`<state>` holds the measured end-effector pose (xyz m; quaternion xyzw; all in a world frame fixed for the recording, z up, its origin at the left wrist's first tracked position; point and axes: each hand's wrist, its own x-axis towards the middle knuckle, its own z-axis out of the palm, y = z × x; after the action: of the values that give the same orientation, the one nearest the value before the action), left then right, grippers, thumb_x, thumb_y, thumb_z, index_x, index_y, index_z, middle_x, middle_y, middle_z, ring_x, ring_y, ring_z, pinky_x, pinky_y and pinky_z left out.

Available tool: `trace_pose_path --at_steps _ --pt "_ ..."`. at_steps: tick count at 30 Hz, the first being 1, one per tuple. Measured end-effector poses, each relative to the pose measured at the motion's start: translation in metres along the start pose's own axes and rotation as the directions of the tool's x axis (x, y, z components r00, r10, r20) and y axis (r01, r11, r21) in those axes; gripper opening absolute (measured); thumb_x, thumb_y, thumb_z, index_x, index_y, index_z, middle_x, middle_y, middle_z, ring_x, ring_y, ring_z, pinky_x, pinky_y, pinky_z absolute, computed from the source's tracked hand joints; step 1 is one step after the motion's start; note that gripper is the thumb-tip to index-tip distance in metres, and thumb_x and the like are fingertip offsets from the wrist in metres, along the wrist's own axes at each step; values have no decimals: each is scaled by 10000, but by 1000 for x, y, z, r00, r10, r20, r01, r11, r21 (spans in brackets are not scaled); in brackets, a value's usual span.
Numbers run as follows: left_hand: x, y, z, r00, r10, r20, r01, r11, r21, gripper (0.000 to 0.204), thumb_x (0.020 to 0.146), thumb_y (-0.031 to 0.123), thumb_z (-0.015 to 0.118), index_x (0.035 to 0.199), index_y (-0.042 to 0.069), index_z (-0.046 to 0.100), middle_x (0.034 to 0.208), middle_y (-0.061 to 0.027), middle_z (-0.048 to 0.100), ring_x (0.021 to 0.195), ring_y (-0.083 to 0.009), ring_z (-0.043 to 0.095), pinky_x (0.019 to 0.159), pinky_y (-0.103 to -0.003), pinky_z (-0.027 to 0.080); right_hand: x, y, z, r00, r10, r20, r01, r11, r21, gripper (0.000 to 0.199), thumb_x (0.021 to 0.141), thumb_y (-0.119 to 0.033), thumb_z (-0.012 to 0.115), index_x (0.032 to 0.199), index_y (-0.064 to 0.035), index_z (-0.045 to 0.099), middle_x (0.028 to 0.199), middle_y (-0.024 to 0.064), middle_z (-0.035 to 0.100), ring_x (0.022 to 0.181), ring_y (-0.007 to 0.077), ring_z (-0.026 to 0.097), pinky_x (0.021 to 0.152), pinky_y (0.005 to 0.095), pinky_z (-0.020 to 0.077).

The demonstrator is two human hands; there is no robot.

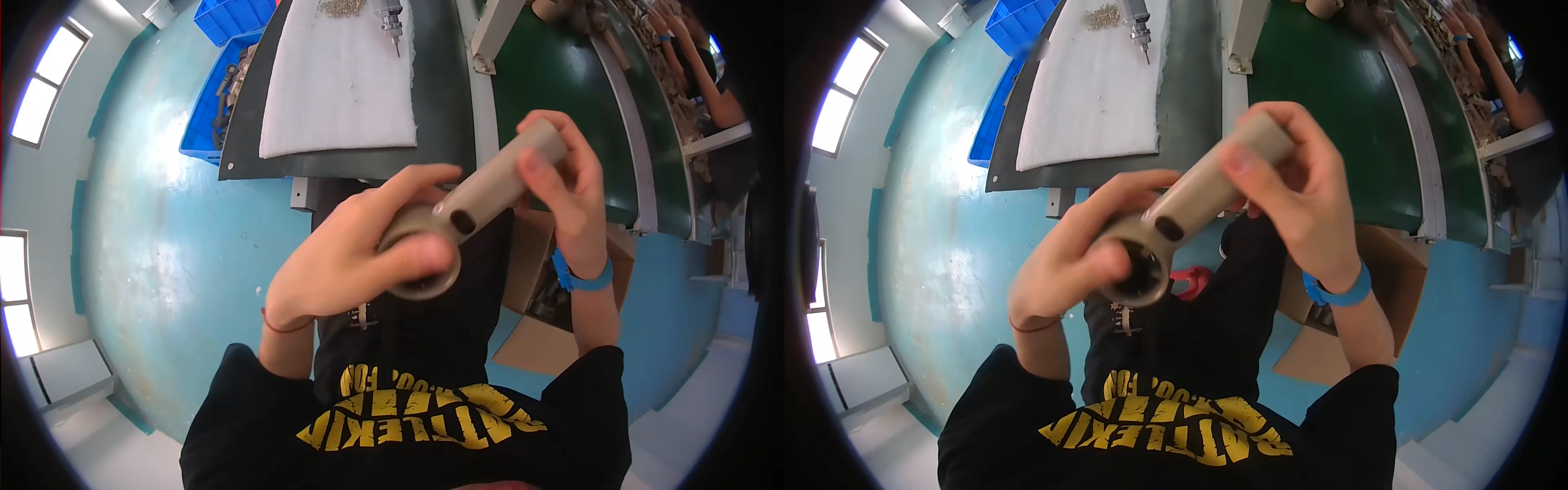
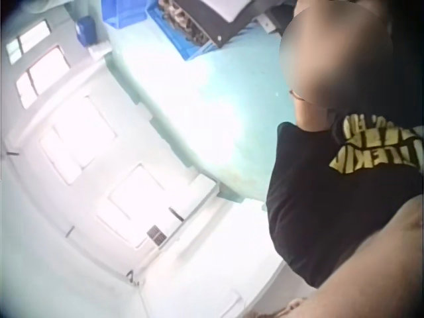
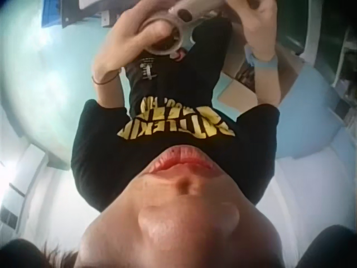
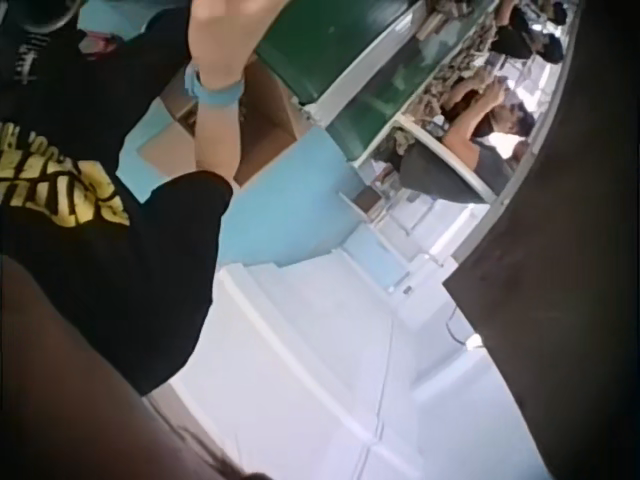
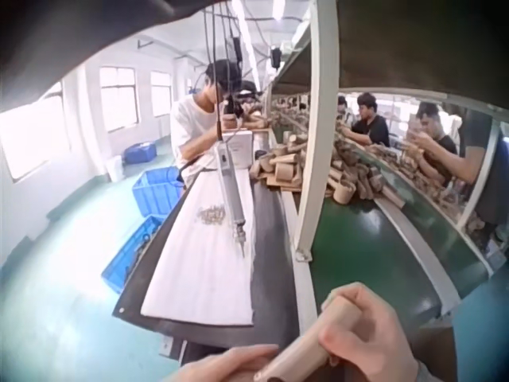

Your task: Assembling handheld fans by putting components together and using an electric screwdriver on an assembly line.

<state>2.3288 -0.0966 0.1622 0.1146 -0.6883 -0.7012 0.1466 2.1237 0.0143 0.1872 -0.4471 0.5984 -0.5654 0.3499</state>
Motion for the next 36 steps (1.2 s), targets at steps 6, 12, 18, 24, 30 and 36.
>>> trace_pose_path --at_steps 6,12,18,24,30,36 --pt "-10 -18 14 981 119 -151 -96 984 153 837 595 175 910 1305 38 489 1151 -76 568 1069 -164 546 909 -288 432 -14 12 8 988 20 -153 -10 997 71 402 906 -330 629 1155 -39 507 899 43 587 788 114 610 609 233 515" --pt "-16 -16 16 931 317 -184 -242 908 342 681 573 179 893 1174 45 601 1149 -106 575 1054 -244 576 902 -325 455 -22 13 -2 997 -57 -49 64 986 152 408 873 -232 699 1147 4 510 971 86 586 862 157 633 643 273 561" --pt "-18 -10 14 923 346 -167 -265 889 373 649 558 170 885 1139 28 633 1143 -118 573 1044 -254 582 887 -347 464 -30 16 -2 994 -89 -56 97 984 148 451 870 -298 701 1147 10 522 954 88 601 844 173 651 659 288 582" --pt "-25 -9 10 936 328 -126 -263 892 369 613 593 153 857 1150 41 629 1123 -123 565 1013 -273 592 862 -354 482 -38 20 -2 999 -27 -21 31 983 179 467 884 -378 669 1121 7 551 974 86 611 862 185 663 682 291 581" --pt "-26 -14 5 954 281 -107 -224 900 374 578 626 175 840 1147 54 622 1091 -126 577 975 -287 604 838 -351 498 -43 35 -2 999 51 12 -53 983 176 514 820 -281 753 1191 -15 519 1056 110 628 1030 189 621 883 288 495" --pt "-34 -27 0 985 157 -72 -149 983 106 601 631 268 829 1118 -10 613 1050 -128 604 945 -235 617 824 -315 481 -48 49 -5 982 -162 94 155 985 75 688 677 -132 864 1244 -22 490 1128 145 625 1038 193 608 915 300 475"
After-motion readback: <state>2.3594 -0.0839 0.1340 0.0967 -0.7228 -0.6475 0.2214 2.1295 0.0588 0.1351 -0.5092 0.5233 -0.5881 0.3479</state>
